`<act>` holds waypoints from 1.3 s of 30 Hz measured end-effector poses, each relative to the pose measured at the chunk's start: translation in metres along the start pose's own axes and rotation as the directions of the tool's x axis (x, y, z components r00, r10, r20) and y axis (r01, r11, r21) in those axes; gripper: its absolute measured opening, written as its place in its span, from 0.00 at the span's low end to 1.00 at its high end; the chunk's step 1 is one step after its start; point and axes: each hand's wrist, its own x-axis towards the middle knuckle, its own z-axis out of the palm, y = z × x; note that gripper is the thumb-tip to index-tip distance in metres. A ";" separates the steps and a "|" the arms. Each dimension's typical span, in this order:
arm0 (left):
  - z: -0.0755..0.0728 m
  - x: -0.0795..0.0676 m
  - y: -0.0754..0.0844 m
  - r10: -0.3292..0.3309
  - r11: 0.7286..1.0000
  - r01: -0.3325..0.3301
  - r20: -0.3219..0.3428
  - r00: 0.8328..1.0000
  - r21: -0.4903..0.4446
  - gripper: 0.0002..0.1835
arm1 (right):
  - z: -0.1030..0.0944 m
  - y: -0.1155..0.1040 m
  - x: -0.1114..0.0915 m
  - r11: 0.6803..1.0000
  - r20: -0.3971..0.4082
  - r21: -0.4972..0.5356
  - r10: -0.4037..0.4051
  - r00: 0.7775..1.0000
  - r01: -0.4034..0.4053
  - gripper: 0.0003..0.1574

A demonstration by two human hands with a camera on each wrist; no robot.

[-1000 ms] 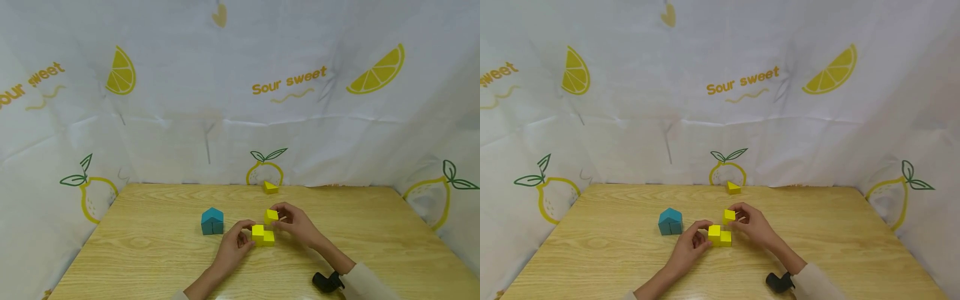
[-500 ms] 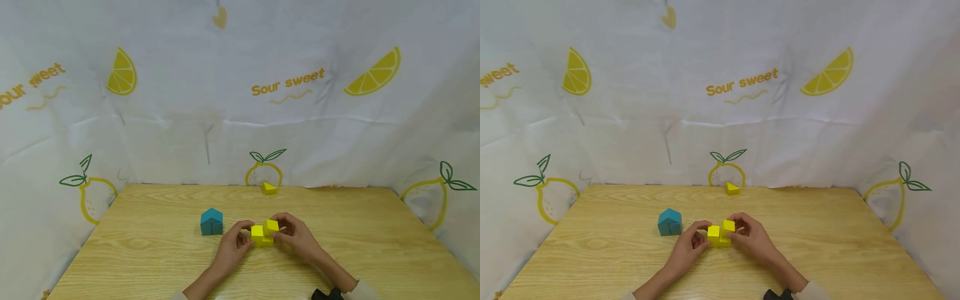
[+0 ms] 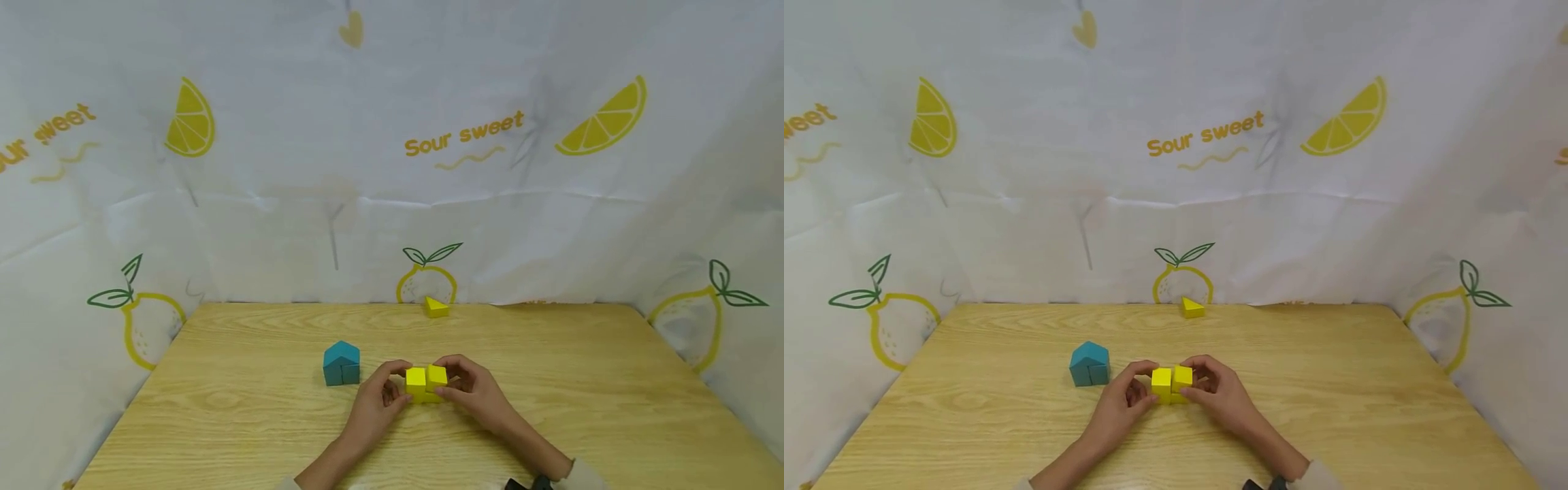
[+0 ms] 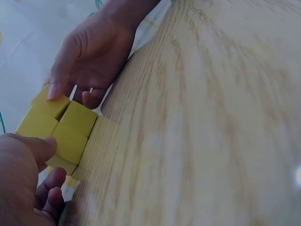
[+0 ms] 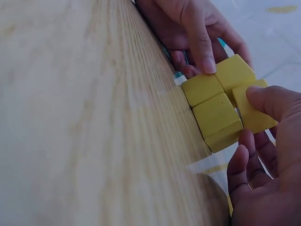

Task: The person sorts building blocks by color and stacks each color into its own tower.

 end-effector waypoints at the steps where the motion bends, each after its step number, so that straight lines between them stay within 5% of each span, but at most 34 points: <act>1: 0.000 0.000 0.000 0.006 1.000 -0.006 -0.002 1.000 0.002 0.26 | 0.000 0.000 0.000 1.000 -0.002 0.001 0.001 1.000 -0.001 0.20; 39: -0.001 -0.001 0.003 -0.026 1.000 0.026 0.016 1.000 0.000 0.25 | 0.001 0.001 -0.003 1.000 0.030 -0.017 0.019 0.999 -0.019 0.24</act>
